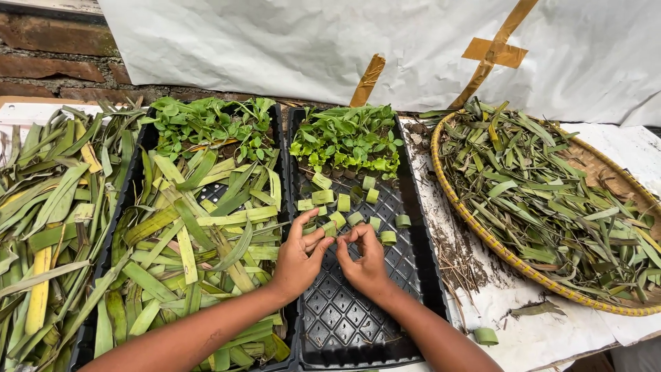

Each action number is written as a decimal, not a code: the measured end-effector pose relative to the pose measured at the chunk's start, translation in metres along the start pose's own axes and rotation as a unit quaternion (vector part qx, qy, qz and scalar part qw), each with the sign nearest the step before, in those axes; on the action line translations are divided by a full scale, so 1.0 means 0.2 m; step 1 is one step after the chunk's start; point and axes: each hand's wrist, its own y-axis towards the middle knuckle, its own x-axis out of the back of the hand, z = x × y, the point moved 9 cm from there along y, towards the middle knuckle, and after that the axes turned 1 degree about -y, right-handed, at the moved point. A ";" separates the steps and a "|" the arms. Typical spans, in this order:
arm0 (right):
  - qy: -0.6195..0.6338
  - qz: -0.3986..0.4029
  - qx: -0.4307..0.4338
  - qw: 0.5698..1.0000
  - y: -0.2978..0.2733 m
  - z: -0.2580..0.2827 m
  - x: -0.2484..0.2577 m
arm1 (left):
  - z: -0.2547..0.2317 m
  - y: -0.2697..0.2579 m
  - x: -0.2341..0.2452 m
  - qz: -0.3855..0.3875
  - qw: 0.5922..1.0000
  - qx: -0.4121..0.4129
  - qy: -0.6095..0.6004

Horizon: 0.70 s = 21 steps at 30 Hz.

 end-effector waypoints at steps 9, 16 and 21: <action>0.011 -0.011 -0.009 1.000 0.01 0.00 0.01 | -0.02 0.00 0.01 -0.013 1.000 0.020 0.020; 0.002 -0.004 -0.008 1.000 0.01 0.01 0.03 | -0.04 -0.02 0.02 -0.022 0.996 -0.015 0.090; -0.005 -0.002 -0.016 1.000 0.02 0.01 0.02 | -0.04 -0.01 0.00 0.002 0.997 -0.017 0.072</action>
